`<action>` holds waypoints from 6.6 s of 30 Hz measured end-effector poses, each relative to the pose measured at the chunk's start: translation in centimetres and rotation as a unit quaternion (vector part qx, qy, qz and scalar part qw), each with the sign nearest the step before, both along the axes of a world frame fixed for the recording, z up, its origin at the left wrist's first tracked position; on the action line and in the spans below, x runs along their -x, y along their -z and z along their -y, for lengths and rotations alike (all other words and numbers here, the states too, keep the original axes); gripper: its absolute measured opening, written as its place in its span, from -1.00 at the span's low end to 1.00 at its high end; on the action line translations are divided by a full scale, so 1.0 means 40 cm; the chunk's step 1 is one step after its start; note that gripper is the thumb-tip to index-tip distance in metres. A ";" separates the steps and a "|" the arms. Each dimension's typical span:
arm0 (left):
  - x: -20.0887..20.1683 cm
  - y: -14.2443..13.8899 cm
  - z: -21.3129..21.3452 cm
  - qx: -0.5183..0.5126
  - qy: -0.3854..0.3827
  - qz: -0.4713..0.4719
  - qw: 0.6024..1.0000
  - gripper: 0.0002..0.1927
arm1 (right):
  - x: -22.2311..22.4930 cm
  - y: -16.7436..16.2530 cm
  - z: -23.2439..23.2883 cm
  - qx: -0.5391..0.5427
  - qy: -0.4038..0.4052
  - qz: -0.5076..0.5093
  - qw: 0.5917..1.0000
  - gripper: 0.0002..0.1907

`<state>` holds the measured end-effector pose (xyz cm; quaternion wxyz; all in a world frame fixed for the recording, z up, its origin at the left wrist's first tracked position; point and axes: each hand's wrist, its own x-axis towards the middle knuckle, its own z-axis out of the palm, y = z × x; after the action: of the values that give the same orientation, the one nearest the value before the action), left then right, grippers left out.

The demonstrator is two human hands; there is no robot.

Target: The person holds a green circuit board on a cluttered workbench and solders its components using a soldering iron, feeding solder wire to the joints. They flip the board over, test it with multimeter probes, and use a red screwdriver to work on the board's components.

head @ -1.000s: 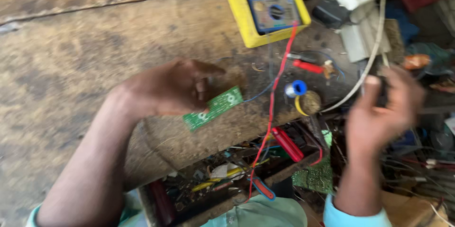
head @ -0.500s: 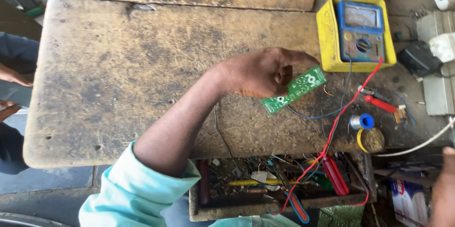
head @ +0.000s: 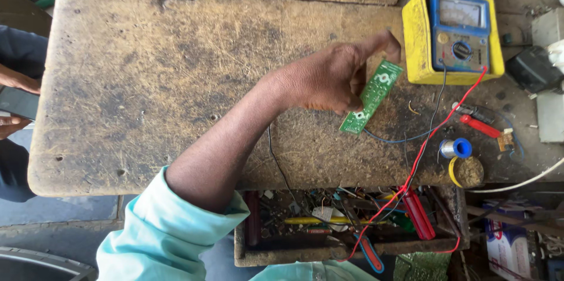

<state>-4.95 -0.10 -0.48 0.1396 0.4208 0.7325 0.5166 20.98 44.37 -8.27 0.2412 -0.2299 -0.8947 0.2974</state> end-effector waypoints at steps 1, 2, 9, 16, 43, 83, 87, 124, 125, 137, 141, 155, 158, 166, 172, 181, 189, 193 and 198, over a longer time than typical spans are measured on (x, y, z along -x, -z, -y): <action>0.001 0.004 0.000 0.010 -0.006 -0.002 1.000 -0.18 | -0.012 -0.002 0.007 -0.004 -0.009 -0.003 1.000 -0.69; 0.003 0.008 0.001 0.021 -0.013 -0.003 1.000 -0.20 | -0.021 -0.003 0.014 -0.011 -0.016 -0.006 1.000 -0.69; 0.006 0.024 0.003 0.054 -0.057 -0.052 0.996 -0.16 | -0.054 -0.016 0.089 -0.046 -0.087 -0.022 0.995 -0.69; 0.003 0.022 0.018 0.008 -0.049 -0.106 0.993 -0.30 | -0.055 -0.036 0.161 -0.097 -0.198 -0.037 0.975 -0.67; -0.004 0.025 0.019 -0.016 -0.062 -0.125 0.990 -0.24 | 0.035 -0.109 0.284 -0.132 -0.355 -0.038 0.925 -0.66; -0.008 0.027 0.011 0.004 -0.069 -0.120 0.990 -0.19 | 0.067 -0.119 0.416 0.278 -0.136 -0.061 0.949 -0.88; -0.011 0.027 0.013 -0.001 -0.071 -0.121 0.990 -0.21 | 0.069 -0.102 0.413 0.328 -0.151 -0.083 0.929 -0.92; -0.010 0.027 0.016 0.002 -0.081 -0.121 0.989 -0.24 | 0.081 -0.099 0.452 0.327 -0.125 -0.094 0.932 -0.87; -0.011 0.027 0.016 0.006 -0.083 -0.119 0.989 -0.24 | 0.080 -0.097 0.450 0.315 -0.112 -0.091 0.938 -0.87; -0.006 0.028 0.015 0.019 -0.082 -0.119 0.989 -0.23 | 0.077 -0.085 0.439 0.347 -0.160 -0.126 0.916 -0.86; -0.009 0.030 0.016 0.005 -0.080 -0.115 0.990 -0.24 | 0.081 -0.093 0.451 0.335 -0.140 -0.124 0.923 -0.85; -0.008 0.023 0.015 0.033 -0.082 -0.105 0.991 -0.23 | 0.079 -0.097 0.464 0.309 -0.141 -0.122 0.933 -0.88; -0.010 0.027 0.016 0.031 -0.081 -0.104 0.991 -0.24 | 0.080 -0.100 0.467 0.290 -0.129 -0.113 0.942 -0.87; -0.007 0.030 0.014 0.028 -0.086 -0.109 0.990 -0.22 | 0.078 -0.106 0.474 0.290 -0.112 -0.102 0.945 -0.87; -0.009 0.028 0.015 0.028 -0.086 -0.111 0.990 -0.24 | 0.074 -0.110 0.479 0.253 -0.121 -0.105 0.954 -0.89; -0.010 0.026 0.015 0.021 -0.083 -0.107 0.991 -0.27 | 0.071 -0.107 0.474 0.293 -0.114 -0.101 0.944 -0.88; -0.008 0.024 0.015 0.033 -0.082 -0.094 0.992 -0.27 | 0.073 -0.099 0.461 0.300 -0.133 -0.110 0.938 -0.89; -0.010 0.024 0.015 0.014 -0.084 -0.104 0.991 -0.26 | 0.054 -0.100 0.453 0.286 -0.165 -0.105 0.938 -0.93; -0.011 0.018 0.015 0.023 -0.088 -0.094 0.991 -0.24 | 0.017 -0.086 0.406 0.210 -0.170 -0.088 0.959 -0.82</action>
<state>-4.52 -0.72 -1.19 0.0338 0.3984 0.7884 0.4676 20.29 28.12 -4.83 0.2108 -0.0935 -0.8131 0.5344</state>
